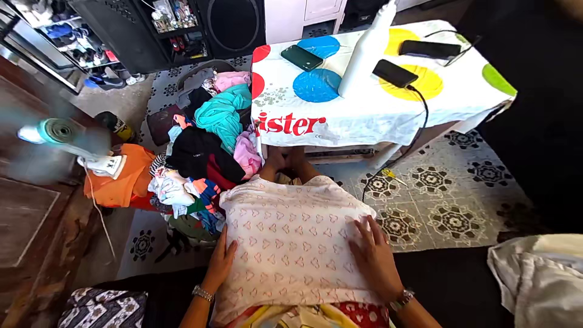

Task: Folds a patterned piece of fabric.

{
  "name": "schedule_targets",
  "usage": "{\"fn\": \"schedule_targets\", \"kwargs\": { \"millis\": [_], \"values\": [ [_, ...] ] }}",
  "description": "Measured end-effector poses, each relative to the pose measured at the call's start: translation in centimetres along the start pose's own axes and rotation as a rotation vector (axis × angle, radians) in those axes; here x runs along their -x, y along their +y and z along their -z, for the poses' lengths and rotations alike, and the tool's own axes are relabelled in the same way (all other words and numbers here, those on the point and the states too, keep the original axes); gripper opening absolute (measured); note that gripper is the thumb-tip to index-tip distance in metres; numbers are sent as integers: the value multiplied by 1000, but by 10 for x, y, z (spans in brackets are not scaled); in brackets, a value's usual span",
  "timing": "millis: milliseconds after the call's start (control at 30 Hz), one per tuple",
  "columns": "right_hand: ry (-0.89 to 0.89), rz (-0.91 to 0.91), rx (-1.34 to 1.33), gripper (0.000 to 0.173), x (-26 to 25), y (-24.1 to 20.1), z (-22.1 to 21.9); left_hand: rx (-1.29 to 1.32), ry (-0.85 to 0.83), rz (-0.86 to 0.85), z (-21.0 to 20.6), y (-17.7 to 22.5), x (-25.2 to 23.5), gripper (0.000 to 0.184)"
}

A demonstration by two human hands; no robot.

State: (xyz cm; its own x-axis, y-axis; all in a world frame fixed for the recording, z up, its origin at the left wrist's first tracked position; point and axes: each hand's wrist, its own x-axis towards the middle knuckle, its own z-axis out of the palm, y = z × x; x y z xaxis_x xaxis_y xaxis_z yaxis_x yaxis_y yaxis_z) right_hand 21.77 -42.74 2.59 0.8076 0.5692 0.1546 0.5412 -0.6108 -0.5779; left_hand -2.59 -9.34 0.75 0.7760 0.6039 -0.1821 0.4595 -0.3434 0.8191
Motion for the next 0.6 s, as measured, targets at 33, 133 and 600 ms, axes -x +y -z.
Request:
{"fn": "schedule_targets", "kwargs": {
  "millis": [33, 133, 600],
  "values": [
    [-20, 44, -14, 48, 5, -12, 9, -72, 55, -29, 5, 3, 12, 70],
    [-180, 274, -103, 31, 32, -43, 23, -231, 82, -241, 25, 17, 60, 53],
    [-77, 407, 115, 22, 69, -51, -6, 157, 4, -68, 34, 20, 118, 17]
  ]
}}
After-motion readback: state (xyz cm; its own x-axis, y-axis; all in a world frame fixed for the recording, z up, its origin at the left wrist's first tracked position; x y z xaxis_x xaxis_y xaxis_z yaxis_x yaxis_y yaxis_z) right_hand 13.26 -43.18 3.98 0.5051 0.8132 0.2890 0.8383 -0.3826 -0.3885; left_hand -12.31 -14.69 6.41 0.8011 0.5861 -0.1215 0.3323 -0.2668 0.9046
